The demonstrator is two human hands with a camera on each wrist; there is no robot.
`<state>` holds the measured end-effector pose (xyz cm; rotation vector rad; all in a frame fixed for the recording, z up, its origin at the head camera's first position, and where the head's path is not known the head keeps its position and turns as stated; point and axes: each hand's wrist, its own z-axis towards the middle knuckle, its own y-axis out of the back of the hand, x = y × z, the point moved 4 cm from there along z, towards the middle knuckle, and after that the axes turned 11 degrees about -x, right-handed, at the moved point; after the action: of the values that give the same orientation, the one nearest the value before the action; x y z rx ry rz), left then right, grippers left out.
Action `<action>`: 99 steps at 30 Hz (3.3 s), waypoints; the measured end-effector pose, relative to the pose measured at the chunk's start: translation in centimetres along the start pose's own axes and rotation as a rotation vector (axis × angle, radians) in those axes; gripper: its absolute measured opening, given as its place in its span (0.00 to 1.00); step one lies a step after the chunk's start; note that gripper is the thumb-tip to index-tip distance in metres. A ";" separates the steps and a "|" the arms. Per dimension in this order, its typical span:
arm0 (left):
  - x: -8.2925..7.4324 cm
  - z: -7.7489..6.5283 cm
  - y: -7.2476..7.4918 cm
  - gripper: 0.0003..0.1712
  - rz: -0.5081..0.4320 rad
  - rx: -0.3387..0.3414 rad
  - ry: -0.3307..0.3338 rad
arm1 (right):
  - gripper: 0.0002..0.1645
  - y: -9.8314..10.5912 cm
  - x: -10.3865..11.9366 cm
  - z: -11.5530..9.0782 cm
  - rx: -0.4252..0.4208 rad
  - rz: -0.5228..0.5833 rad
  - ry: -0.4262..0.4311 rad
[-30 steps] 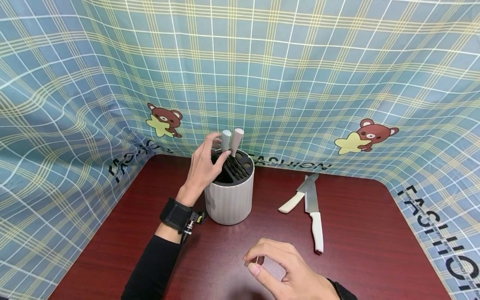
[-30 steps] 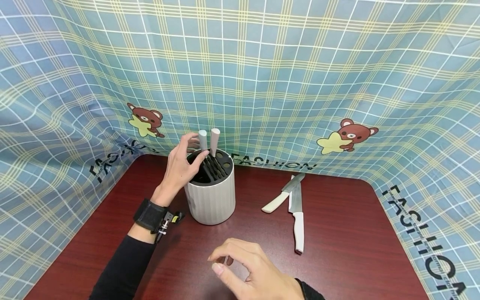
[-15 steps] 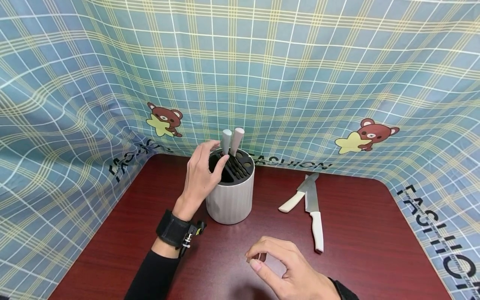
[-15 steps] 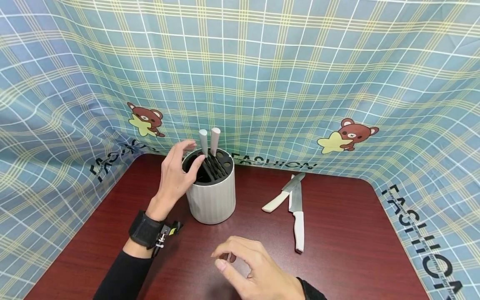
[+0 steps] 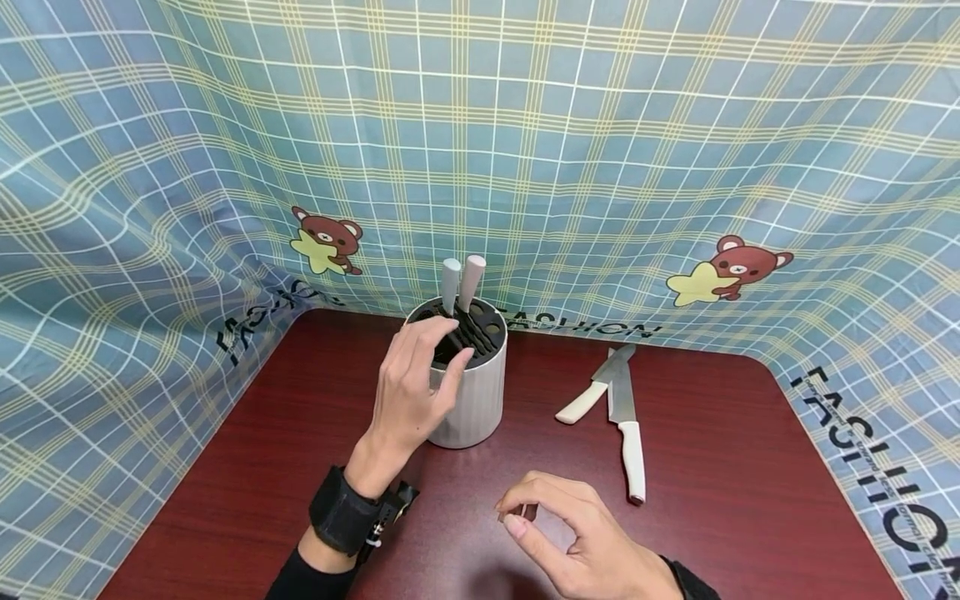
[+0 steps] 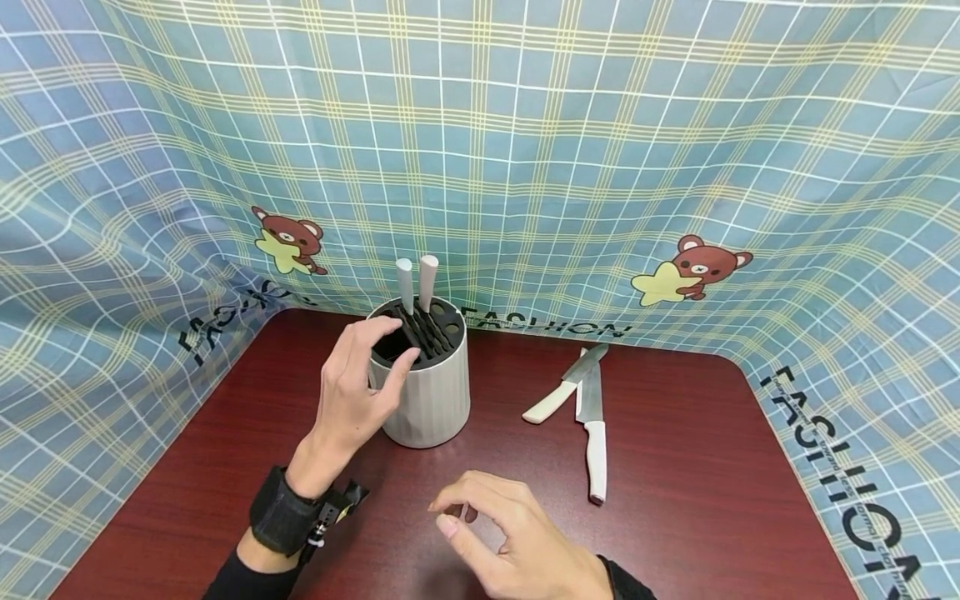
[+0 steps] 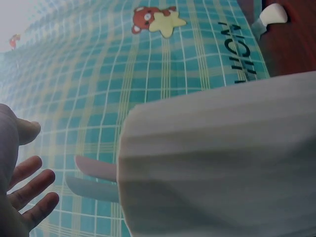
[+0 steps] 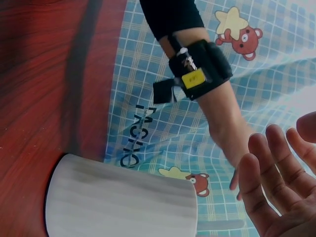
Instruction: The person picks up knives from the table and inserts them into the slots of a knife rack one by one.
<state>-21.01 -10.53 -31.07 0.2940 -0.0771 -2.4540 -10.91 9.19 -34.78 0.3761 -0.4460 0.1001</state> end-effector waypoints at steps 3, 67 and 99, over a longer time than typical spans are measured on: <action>-1.0 -0.4 0.4 0.17 -0.011 0.003 -0.015 | 0.09 0.0 0.1 0.1 -0.008 -0.017 0.018; -8.6 -4.7 2.4 0.10 -0.038 0.010 -0.164 | 0.13 8.4 -16.7 -4.7 0.008 -0.740 -0.280; -8.8 -5.4 2.7 0.10 -0.040 0.028 -0.178 | 0.26 8.5 -22.7 -5.9 0.399 -0.808 -0.391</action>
<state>-11.45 -7.09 -34.29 0.0888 -0.1833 -2.5154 -30.46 18.93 -46.83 0.9512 -0.6297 -0.6903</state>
